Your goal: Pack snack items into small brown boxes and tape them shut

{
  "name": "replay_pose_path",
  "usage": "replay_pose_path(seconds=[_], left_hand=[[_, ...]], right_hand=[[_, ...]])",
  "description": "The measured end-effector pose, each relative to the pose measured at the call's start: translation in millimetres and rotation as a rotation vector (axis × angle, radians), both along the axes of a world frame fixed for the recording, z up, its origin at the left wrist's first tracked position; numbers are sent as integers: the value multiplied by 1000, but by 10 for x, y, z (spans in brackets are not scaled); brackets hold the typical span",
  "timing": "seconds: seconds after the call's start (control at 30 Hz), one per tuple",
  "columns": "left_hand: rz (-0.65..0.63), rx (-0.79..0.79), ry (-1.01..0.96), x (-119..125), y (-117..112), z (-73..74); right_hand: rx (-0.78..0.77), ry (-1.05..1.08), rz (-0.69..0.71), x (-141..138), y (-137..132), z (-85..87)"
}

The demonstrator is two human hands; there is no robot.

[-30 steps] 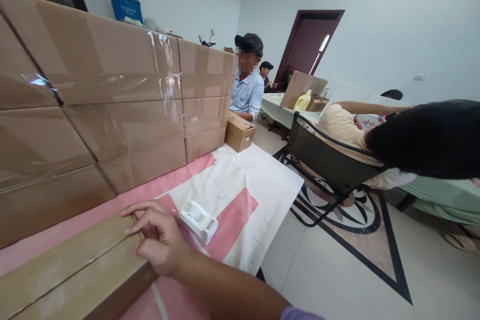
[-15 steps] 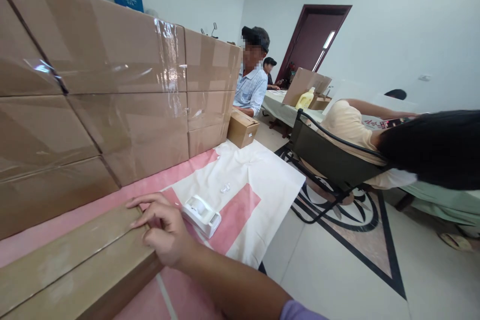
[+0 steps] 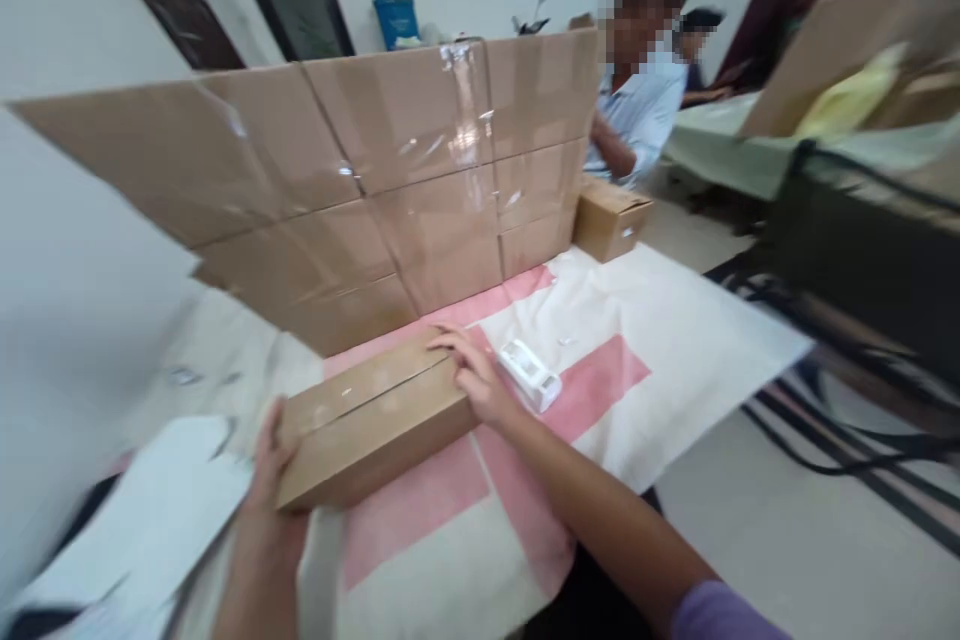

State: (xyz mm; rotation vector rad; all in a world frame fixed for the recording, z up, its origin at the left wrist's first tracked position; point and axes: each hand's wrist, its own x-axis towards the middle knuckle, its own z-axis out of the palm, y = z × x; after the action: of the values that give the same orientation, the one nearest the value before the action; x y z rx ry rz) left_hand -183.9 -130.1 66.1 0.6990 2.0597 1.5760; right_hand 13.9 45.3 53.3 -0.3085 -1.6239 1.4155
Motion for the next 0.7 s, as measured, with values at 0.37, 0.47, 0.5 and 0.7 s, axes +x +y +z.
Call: replay_pose_path(seconds=[0.37, 0.47, 0.5, 0.7], left_hand=[[-230, -289, 554, -73, -79, 612], [-438, -380, 892, 297, -3, 639], [-515, -415, 970, 425, 21, 623], [-521, -474, 1193, 651, 118, 499]], right_hand=[[13, 41, -135, -26, -52, 23], [102, 7, -200, -18, -80, 31], [151, -4, -232, -9, -87, 43], [382, -278, -518, 364, -21, 242]])
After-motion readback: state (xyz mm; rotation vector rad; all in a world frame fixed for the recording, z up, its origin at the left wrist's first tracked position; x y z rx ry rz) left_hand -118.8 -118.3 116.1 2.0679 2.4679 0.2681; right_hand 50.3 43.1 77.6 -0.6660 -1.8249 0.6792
